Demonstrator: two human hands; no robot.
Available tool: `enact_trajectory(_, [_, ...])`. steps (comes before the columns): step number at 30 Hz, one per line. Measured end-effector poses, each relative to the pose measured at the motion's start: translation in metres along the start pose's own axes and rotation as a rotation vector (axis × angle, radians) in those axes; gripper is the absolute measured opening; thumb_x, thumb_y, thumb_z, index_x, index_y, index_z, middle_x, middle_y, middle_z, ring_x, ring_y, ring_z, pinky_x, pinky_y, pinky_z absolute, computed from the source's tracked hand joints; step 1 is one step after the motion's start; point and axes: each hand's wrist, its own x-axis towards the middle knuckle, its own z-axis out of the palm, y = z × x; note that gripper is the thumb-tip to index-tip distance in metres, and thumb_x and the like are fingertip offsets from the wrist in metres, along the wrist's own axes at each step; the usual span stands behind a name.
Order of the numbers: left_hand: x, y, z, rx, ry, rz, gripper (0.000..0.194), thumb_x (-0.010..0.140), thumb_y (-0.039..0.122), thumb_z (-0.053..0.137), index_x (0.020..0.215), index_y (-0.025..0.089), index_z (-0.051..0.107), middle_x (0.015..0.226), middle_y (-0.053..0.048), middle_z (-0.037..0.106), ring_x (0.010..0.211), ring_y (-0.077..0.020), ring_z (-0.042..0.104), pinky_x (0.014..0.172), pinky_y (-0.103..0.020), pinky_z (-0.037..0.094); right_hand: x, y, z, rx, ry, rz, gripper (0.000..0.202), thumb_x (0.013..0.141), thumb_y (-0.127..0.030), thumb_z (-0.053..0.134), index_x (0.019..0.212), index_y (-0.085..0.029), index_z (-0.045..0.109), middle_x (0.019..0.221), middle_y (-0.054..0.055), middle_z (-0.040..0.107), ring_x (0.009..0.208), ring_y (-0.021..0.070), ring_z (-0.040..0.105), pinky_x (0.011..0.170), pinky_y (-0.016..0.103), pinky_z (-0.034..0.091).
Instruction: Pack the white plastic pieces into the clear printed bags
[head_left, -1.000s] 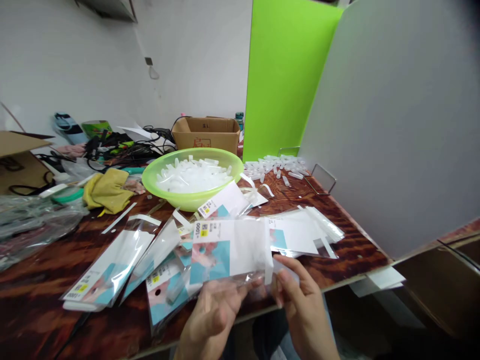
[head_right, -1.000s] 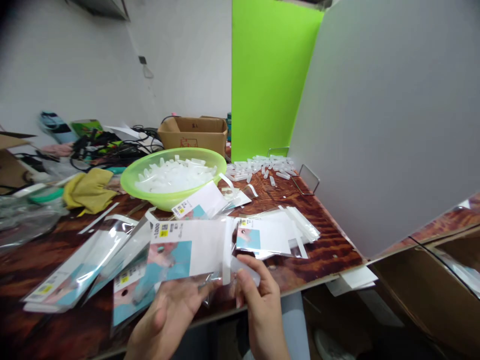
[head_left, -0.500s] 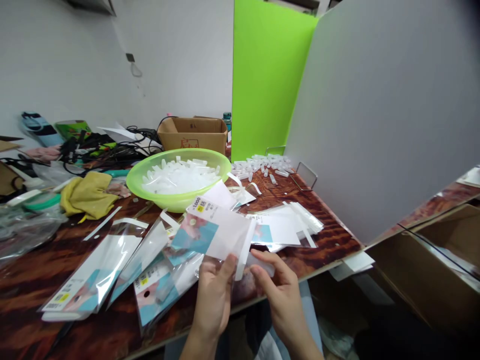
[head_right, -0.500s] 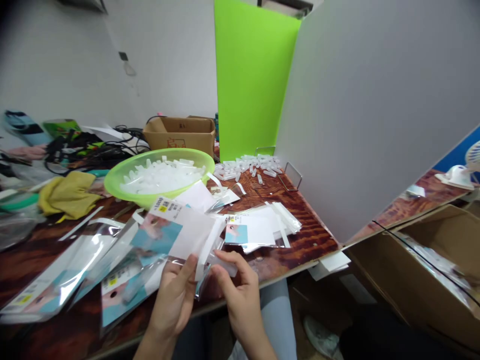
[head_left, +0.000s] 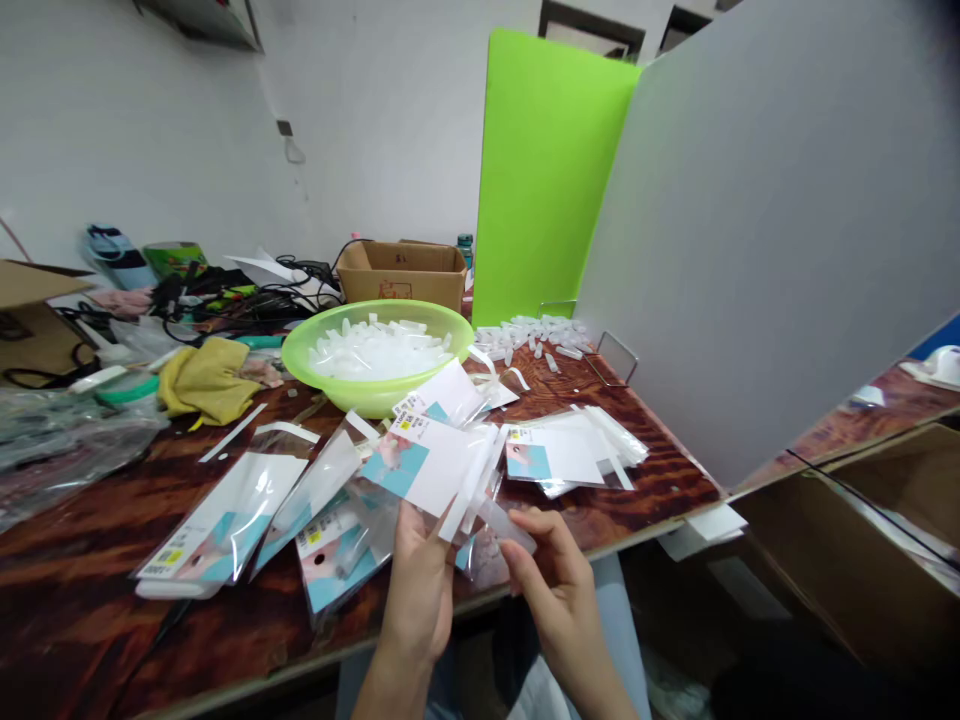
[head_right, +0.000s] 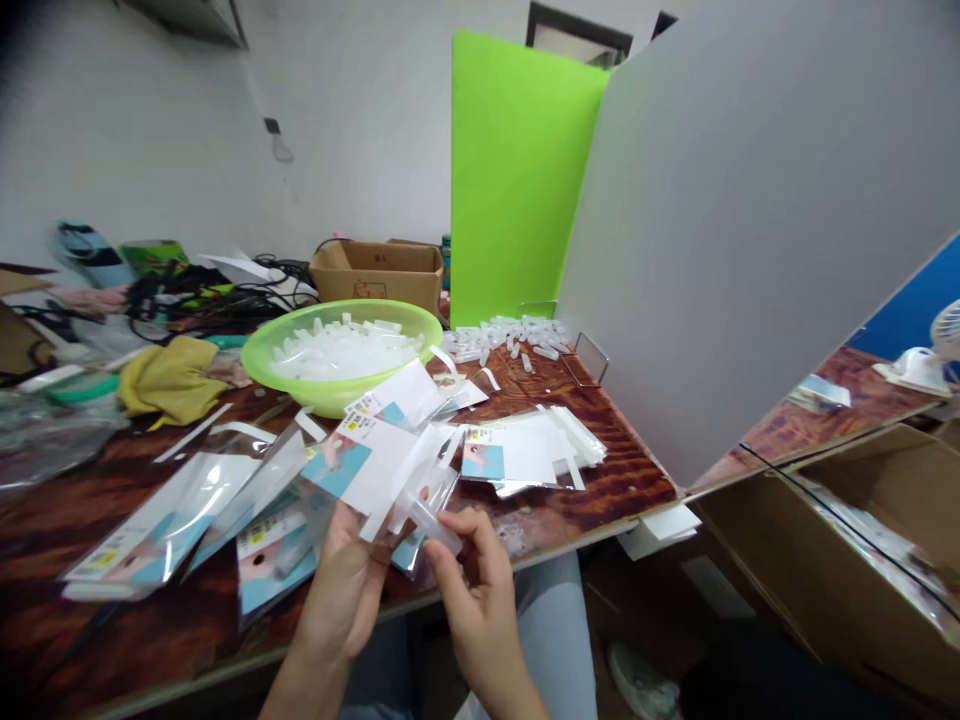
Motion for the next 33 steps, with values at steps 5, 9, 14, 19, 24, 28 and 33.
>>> enact_trajectory(5, [0.000,-0.001,-0.004,0.057,-0.040,-0.060,0.071,0.062,0.022,0.083,0.125,0.020,0.049,0.110,-0.007,0.067,0.099,-0.0207,0.064,0.086,-0.028,0.051,-0.001,0.002,-0.004,-0.091,-0.035,-0.068,0.010,0.083,-0.028,0.064,0.092,-0.023,0.066,0.080,0.000,0.060,0.070,0.0117,0.056,0.062,0.019,0.044])
enact_trajectory(9, [-0.005,-0.002,-0.005,0.138,-0.172,-0.148,0.049,0.062,0.025,0.083,0.103,0.014,0.059,0.081,-0.004,0.068,0.063,-0.0137,0.060,0.053,-0.022,0.049,-0.001,0.008,-0.004,0.080,-0.203,0.136,0.026,0.087,-0.039,0.058,0.107,-0.025,0.067,0.077,0.002,0.066,0.063,0.0142,0.060,0.060,0.023,0.050])
enact_trajectory(14, [-0.005,0.004,-0.010,0.028,0.028,-0.158,0.055,0.064,0.039,0.081,0.110,0.018,0.058,0.086,-0.004,0.069,0.067,-0.0155,0.062,0.056,-0.024,0.049,-0.009,0.015,0.005,0.148,-0.146,0.143,0.032,0.083,-0.045,0.062,0.112,-0.032,0.067,0.098,0.004,0.072,0.088,0.0203,0.067,0.080,0.030,0.052])
enact_trajectory(19, [-0.007,0.004,-0.010,0.068,0.002,-0.152,0.053,0.067,0.045,0.077,0.110,0.019,0.062,0.097,-0.006,0.071,0.092,-0.0242,0.065,0.082,-0.033,0.051,-0.009,0.007,0.019,0.162,0.061,0.148,0.025,0.076,-0.047,0.069,0.090,-0.026,0.074,0.086,0.004,0.072,0.078,0.0199,0.067,0.072,0.029,0.054])
enact_trajectory(24, [-0.010,-0.011,-0.013,0.233,-0.180,-0.093,0.036,0.075,0.047,0.070,0.097,0.019,0.066,0.100,-0.006,0.071,0.100,-0.0237,0.062,0.090,-0.032,0.048,0.000,-0.001,0.024,0.101,0.169,0.088,0.016,0.071,-0.040,0.073,0.079,-0.028,0.078,0.095,0.006,0.068,0.093,0.0230,0.064,0.085,0.029,0.053])
enact_trajectory(28, [-0.009,-0.019,-0.013,0.271,-0.229,-0.091,0.037,0.075,0.051,0.068,0.096,0.020,0.065,0.097,-0.004,0.070,0.099,-0.0220,0.061,0.092,-0.030,0.047,0.000,0.001,0.022,0.060,0.186,0.138,0.012,0.070,-0.036,0.072,0.075,-0.026,0.078,0.088,0.006,0.069,0.086,0.0233,0.064,0.081,0.031,0.053])
enact_trajectory(33, [-0.009,-0.016,-0.007,0.316,-0.211,-0.070,0.035,0.071,0.050,0.072,0.085,0.018,0.066,0.081,-0.003,0.069,0.086,-0.0198,0.063,0.090,-0.029,0.046,-0.002,0.011,0.019,0.054,0.256,0.141,0.018,0.068,-0.043,0.074,0.073,-0.026,0.078,0.081,0.006,0.070,0.083,0.0235,0.063,0.086,0.035,0.050])
